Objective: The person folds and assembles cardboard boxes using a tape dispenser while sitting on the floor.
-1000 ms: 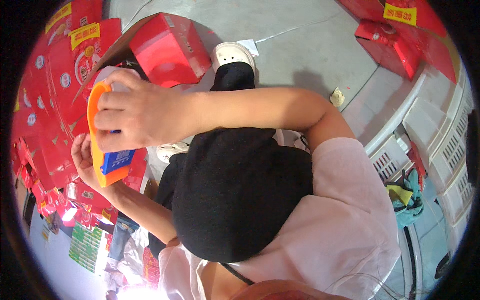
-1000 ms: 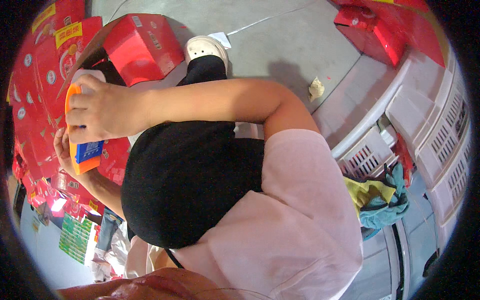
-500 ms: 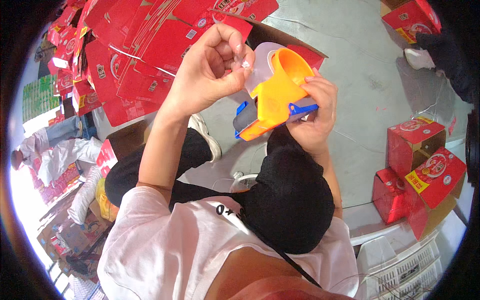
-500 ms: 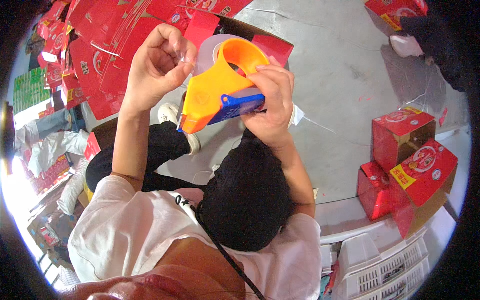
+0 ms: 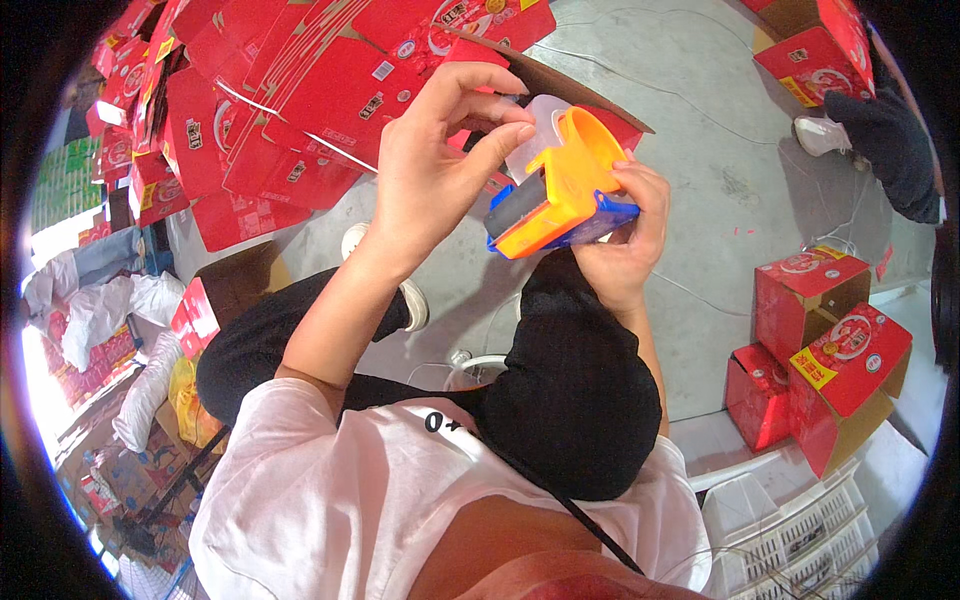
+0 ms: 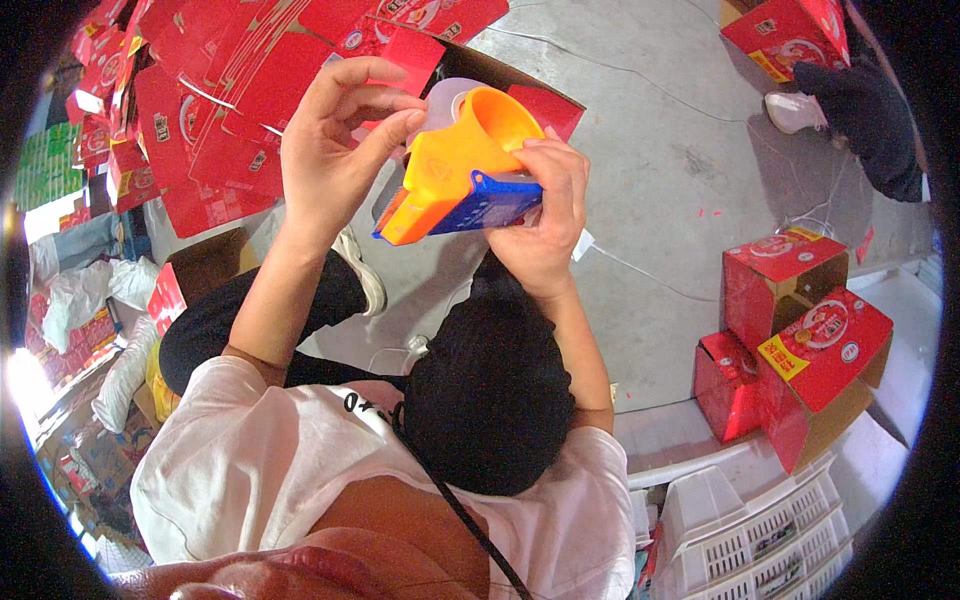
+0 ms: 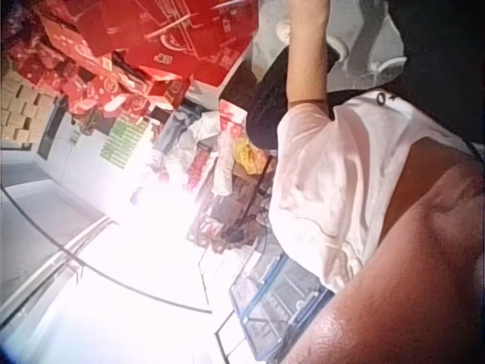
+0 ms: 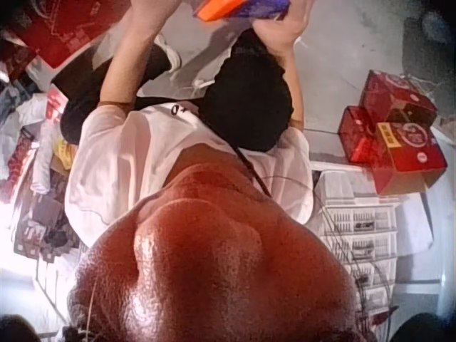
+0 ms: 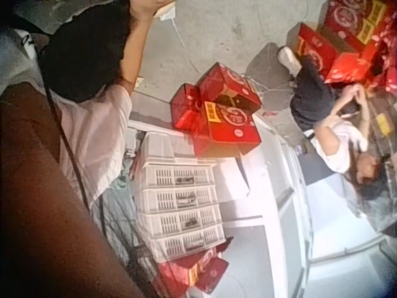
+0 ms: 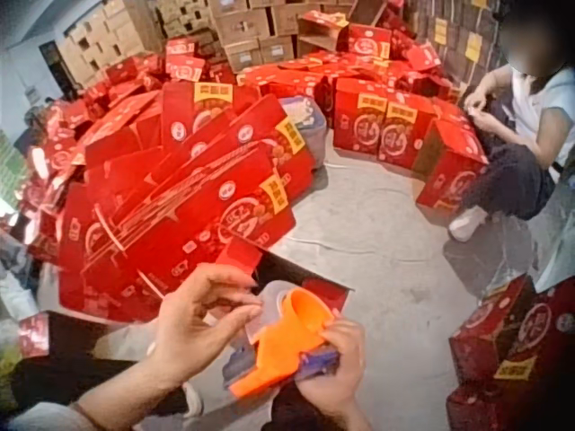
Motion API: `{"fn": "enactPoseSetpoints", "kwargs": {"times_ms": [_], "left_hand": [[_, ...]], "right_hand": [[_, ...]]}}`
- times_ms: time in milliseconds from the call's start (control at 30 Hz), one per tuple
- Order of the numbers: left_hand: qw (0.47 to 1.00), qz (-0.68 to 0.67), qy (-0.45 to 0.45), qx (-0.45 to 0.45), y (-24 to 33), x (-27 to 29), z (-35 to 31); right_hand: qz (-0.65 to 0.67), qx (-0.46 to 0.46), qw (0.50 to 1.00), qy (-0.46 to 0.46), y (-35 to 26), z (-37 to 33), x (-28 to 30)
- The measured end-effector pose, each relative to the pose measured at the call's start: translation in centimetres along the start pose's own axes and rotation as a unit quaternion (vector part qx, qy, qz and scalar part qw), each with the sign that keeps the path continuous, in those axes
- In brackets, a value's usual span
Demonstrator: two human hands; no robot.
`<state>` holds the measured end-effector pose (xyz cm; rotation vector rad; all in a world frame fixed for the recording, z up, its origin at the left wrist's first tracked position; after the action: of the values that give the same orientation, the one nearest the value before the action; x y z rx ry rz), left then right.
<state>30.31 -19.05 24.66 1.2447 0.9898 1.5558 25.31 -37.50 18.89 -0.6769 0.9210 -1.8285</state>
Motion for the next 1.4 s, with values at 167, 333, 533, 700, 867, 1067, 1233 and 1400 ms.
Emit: {"fn": "enactPoseSetpoints", "kwargs": {"times_ms": [167,333,533,700,867,1067,1233,1400], "left_hand": [[0.987,-0.119,-0.096,0.060,-0.4,-0.9,-0.3],[0.983,-0.150,-0.078,0.075,1.2,1.7,1.0],[0.980,0.142,-0.067,-0.123,2.8,-0.5,1.0],[0.982,0.123,-0.007,-0.145,2.8,-1.5,0.8],[0.985,0.148,-0.017,-0.082,1.9,-2.2,0.3],[0.997,0.027,-0.051,-0.050,1.2,-2.5,0.7],[0.967,-0.214,0.029,0.134,-1.9,-0.5,0.8],[0.942,-0.270,0.074,0.187,-3.7,1.2,0.2]], "right_hand": [[-0.016,-0.046,0.999,0.020,0.9,-0.5,0.4],[0.034,-0.112,0.991,0.067,2.7,-0.8,1.8],[0.054,-0.084,0.994,0.034,2.8,-0.9,2.0],[0.054,-0.080,0.995,0.020,2.4,-0.8,1.6],[0.041,-0.089,0.995,0.022,2.8,-1.0,1.7],[0.113,-0.186,0.974,0.060,3.1,-1.4,1.7],[0.144,-0.320,0.934,0.074,5.7,-2.6,2.0],[0.239,-0.332,0.904,0.126,6.9,-3.3,2.7]]}}
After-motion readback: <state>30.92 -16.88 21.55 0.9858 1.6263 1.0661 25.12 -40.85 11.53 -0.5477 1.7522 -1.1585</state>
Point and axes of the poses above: each hand's wrist, its own z-axis towards the middle knuckle, its own x-axis out of the back of the hand, y = z × x, the point moved 8 cm from there along z, towards the middle knuckle, and after that the axes turned 10 degrees about y, right-handed, at the moved point
